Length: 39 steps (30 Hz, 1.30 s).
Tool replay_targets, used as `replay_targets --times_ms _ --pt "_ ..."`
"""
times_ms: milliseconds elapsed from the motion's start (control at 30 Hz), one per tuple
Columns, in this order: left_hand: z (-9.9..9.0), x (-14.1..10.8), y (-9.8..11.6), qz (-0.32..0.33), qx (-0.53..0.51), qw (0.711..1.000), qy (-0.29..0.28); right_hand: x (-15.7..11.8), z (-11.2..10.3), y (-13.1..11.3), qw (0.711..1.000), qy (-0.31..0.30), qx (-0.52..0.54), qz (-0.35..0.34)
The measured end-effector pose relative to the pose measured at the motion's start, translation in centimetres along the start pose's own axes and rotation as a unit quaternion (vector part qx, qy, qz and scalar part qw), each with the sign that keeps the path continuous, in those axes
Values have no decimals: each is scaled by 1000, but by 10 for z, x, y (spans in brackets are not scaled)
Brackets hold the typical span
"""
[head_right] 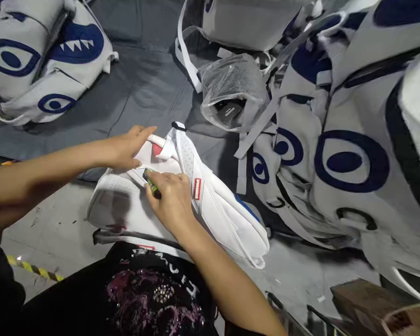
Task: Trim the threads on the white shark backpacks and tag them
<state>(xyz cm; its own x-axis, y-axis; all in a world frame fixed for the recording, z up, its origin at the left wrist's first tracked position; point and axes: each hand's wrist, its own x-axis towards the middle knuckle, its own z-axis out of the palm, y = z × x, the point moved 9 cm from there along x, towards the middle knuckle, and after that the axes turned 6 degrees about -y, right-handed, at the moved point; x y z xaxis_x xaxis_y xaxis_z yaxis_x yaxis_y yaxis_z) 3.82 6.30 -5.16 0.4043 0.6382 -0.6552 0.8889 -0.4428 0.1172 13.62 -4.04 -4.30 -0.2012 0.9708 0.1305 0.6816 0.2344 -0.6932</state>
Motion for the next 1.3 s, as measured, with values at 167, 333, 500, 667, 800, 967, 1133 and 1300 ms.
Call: replay_targets --times_ms 167,333,500,667,800,967,1133,1300 --pt "1 0 -3 5 0 1000 17 9 10 -5 997 -44 57 -15" --pt "1 2 -6 10 -7 1000 9 3 4 1 1000 -19 1 -6" --pt "2 7 -2 -28 24 999 -8 5 6 3 999 -14 34 0" --pt "-1 8 3 -65 65 996 1 5 0 7 997 -10 67 20" --pt "1 7 2 -29 35 999 -14 4 -3 6 998 -27 58 20" --pt "1 7 -1 -22 23 999 -25 9 3 4 995 -33 95 4" --pt "2 7 -1 -23 28 999 -30 9 2 4 999 -30 44 13" --pt "2 6 -1 -16 21 999 -21 9 2 1 998 -45 28 17"
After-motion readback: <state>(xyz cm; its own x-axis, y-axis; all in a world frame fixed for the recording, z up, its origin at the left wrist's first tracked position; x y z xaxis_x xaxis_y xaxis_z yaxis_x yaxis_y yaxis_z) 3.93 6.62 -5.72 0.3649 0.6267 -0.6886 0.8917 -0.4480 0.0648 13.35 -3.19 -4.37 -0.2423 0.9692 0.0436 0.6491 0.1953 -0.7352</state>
